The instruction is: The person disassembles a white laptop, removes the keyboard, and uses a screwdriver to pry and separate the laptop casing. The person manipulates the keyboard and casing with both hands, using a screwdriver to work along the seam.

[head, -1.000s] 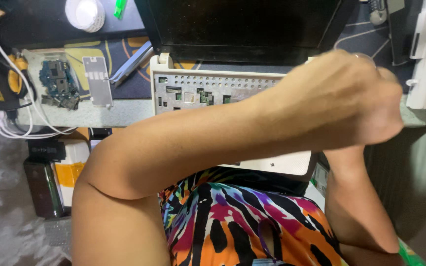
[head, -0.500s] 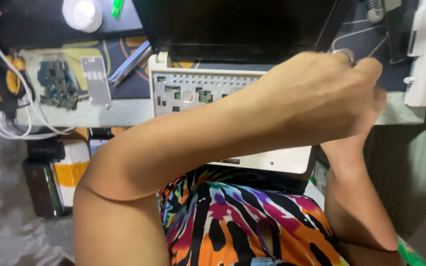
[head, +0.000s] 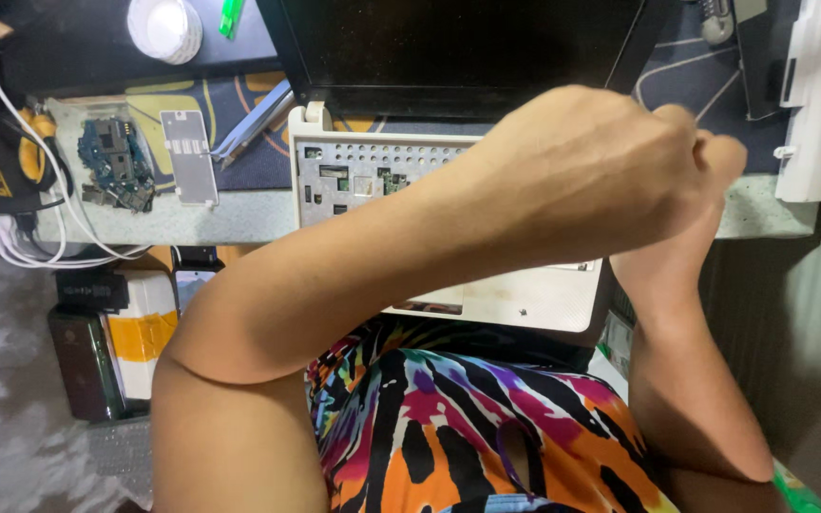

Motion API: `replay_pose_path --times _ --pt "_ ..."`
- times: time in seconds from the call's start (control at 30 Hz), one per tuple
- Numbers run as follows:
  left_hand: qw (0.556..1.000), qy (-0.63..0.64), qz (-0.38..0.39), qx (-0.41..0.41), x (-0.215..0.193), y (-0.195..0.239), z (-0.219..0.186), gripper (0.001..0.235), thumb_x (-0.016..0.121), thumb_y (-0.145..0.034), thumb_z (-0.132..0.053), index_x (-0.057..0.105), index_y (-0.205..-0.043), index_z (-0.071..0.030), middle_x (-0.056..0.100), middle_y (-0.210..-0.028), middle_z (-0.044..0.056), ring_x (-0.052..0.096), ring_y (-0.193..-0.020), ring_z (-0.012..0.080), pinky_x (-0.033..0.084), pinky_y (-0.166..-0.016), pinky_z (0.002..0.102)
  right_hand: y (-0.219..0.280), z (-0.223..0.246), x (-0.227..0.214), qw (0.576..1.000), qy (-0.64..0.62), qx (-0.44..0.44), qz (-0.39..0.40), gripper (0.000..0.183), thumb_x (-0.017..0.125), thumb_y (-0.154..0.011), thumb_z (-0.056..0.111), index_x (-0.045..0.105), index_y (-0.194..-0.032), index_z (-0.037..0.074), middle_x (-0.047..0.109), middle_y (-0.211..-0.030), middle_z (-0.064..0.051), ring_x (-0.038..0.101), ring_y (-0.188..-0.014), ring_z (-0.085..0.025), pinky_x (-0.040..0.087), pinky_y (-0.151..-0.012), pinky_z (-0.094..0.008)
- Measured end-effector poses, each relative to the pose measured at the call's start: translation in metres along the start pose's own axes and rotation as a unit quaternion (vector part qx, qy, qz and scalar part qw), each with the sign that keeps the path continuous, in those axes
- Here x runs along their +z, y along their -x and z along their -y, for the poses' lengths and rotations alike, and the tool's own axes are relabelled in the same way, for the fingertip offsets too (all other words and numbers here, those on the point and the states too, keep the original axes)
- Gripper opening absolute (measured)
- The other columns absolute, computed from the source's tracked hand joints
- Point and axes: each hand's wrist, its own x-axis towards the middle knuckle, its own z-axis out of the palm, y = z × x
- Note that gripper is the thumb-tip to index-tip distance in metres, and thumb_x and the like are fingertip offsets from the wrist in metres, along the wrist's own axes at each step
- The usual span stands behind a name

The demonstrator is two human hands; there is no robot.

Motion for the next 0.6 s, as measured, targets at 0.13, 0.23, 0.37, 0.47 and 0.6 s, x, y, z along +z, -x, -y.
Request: replay_pose_path --times 0.13,0.23,0.37,0.47,0.6 --pt "0.998 0.026 -0.042 0.027 -0.003 0.001 0.003 0.012 0.068 -0.08 -0.005 0.067 -0.086 0.006 0.065 -0.091 0.017 0.071 -0.064 0.0271 0.058 -0.056 0.038 -0.004 0.0 0.0 0.996 -0.083 0.023 -0.002 0.033 0.078 -0.108 0.013 0.058 -0.129 -0.004 0.056 -0.121 -0.019 0.062 -0.114 -0.032 0.051 -0.09 -0.04" --pt "0.999 0.006 0.036 -0.007 -0.002 0.004 0.002 0.014 0.07 -0.082 -0.014 0.066 -0.084 0.0 0.063 -0.084 0.013 0.072 -0.069 0.0298 0.056 -0.055 0.043 -0.005 0.005 -0.004 1.0 0.006 0.011 0.021 0.03 0.076 -0.107 0.01 0.059 -0.13 -0.002 0.056 -0.121 -0.02 0.061 -0.114 -0.033 0.051 -0.089 -0.04" --pt "0.995 0.033 -0.093 0.024 -0.002 0.004 0.0 0.015 0.067 -0.08 -0.008 0.063 -0.092 -0.001 0.063 -0.085 0.015 0.072 -0.065 0.0295 0.057 -0.055 0.039 -0.008 0.01 -0.007 0.999 -0.015 -0.031 -0.015 0.045 0.077 -0.097 0.007 0.054 -0.133 -0.008 0.054 -0.119 -0.026 0.057 -0.109 -0.04 0.048 -0.084 -0.047" --pt "0.999 0.044 -0.015 -0.022 -0.003 0.006 -0.002 0.017 0.068 -0.083 -0.009 0.063 -0.096 0.0 0.062 -0.082 0.015 0.072 -0.061 0.0283 0.054 -0.048 0.04 -0.007 0.013 -0.007 1.0 0.014 -0.007 -0.001 0.036 0.076 -0.104 0.009 0.055 -0.131 -0.004 0.051 -0.118 -0.024 0.06 -0.111 -0.036 0.05 -0.087 -0.042" --pt "0.997 0.053 -0.051 0.008 -0.008 0.007 0.002 0.016 0.068 -0.084 -0.007 0.061 -0.096 0.001 0.062 -0.086 0.014 0.072 -0.064 0.0291 0.055 -0.051 0.04 -0.012 0.015 -0.006 0.998 -0.053 0.034 -0.014 0.036 0.077 -0.107 0.012 0.051 -0.122 -0.009 0.057 -0.11 -0.021 0.064 -0.105 -0.033 0.05 -0.083 -0.039"
